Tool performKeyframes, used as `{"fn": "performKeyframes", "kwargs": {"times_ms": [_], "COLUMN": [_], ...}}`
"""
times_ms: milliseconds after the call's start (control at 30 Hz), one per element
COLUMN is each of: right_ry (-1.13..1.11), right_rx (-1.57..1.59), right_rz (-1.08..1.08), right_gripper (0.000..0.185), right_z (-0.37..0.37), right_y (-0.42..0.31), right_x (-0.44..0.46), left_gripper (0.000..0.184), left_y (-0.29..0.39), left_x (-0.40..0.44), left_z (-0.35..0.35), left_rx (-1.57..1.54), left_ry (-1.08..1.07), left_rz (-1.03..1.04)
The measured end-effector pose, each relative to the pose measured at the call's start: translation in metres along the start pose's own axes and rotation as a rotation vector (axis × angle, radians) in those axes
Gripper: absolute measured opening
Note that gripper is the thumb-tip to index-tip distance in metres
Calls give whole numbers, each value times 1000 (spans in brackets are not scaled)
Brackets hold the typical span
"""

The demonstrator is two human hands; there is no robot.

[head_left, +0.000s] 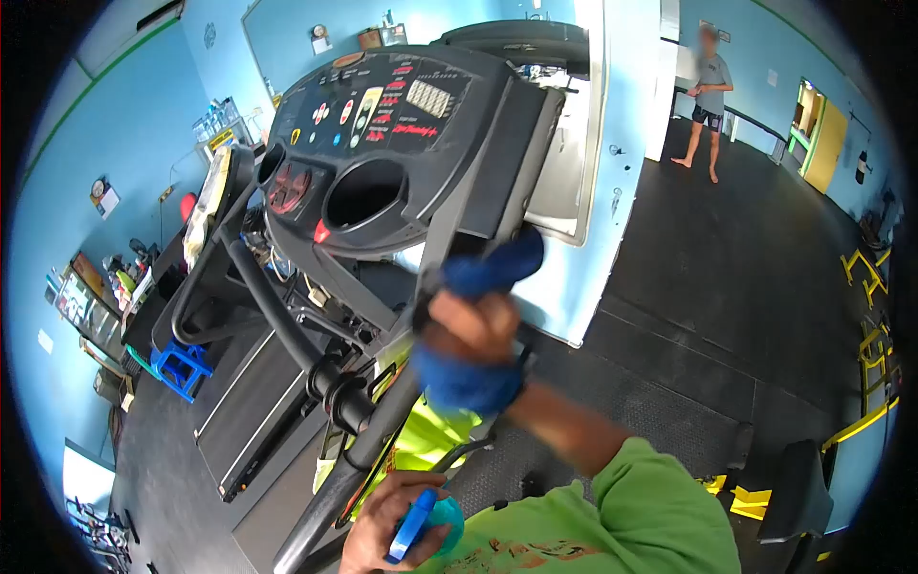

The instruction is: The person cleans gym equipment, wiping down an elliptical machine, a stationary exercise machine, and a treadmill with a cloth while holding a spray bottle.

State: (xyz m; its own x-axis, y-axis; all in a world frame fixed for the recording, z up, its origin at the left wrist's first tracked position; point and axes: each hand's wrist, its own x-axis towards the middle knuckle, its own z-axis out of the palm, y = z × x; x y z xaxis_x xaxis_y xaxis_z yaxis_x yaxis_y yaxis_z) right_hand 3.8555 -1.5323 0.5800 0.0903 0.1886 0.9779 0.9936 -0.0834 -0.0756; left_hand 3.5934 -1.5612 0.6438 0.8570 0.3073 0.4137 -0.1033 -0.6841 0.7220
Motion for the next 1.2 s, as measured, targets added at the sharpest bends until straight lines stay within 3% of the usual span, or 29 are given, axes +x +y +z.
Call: {"fn": "performKeyframes", "kwargs": {"times_ms": [33, 100, 233, 300, 367, 433, 500, 567, 633, 733, 800, 900, 1033, 1100, 1167, 1200], "right_ry": [29, -227, -275, -147, -32, 66, -131, -272, -333, -322, -174, -139, -366, -317, -439, -183], "right_rx": [11, 299, 50, -170, 30, 32, -244, -69, 27, -206, -327, -262, -163, -7, -199, -187], "right_rz": [-271, -249, -32, -192, 26, 42, -65, -167, -134, -101, 17, 16, -216, -303, -195, -279], "right_gripper": [32, 53, 64, 54, 43, 39, 36, 34, 31, 57, 51, 50, 44, 34, 24, 17], "right_z": [-1, -28, -26, -23, -25, -24, -19, -37, -48, -48, -37, -34, -50, -51, -48, -39], "right_y": [-11, -14, 78, 118, 133, 133, 121, 77, 75, 106, 135, 142, 101, 114, 139, 150], "right_x": [-9, -14, 42, 95, 138, 149, 124, 93, 104, 160, 195, 202, 147, 160, 179, 197], "left_gripper": [41, 41, 46, 48, 46, 45, 44, 50, 47, 47, 47, 49, 45, 44, 44, 44], "left_y": [2, 10, 4, 9, 13, 17, 23, 4, -3, -12, -14, -13, -11, -12, -12, -13], "left_x": [9, 26, 45, 63, 83, 99, 114, 123, 135, 138, 136, 136, 141, 142, 141, 140], "left_z": [0, -3, 8, 14, 21, 26, 29, 33, 36, 40, 43, 45, 48, 50, 50, 50], "left_rx": [-1, 120, 307, 290, 439, 413, 590, 512, 491, 521, 644, 724, 782, 769, 764, 762], "left_ry": [-4, -7, -58, -62, -39, -37, 74, 90, 160, 136, 115, 113, 166, 188, 187, 185], "left_rz": [17, -8, -22, -53, -31, -73, 26, -13, -12, -31, -16, -25, -16, -12, -21, -24]}}
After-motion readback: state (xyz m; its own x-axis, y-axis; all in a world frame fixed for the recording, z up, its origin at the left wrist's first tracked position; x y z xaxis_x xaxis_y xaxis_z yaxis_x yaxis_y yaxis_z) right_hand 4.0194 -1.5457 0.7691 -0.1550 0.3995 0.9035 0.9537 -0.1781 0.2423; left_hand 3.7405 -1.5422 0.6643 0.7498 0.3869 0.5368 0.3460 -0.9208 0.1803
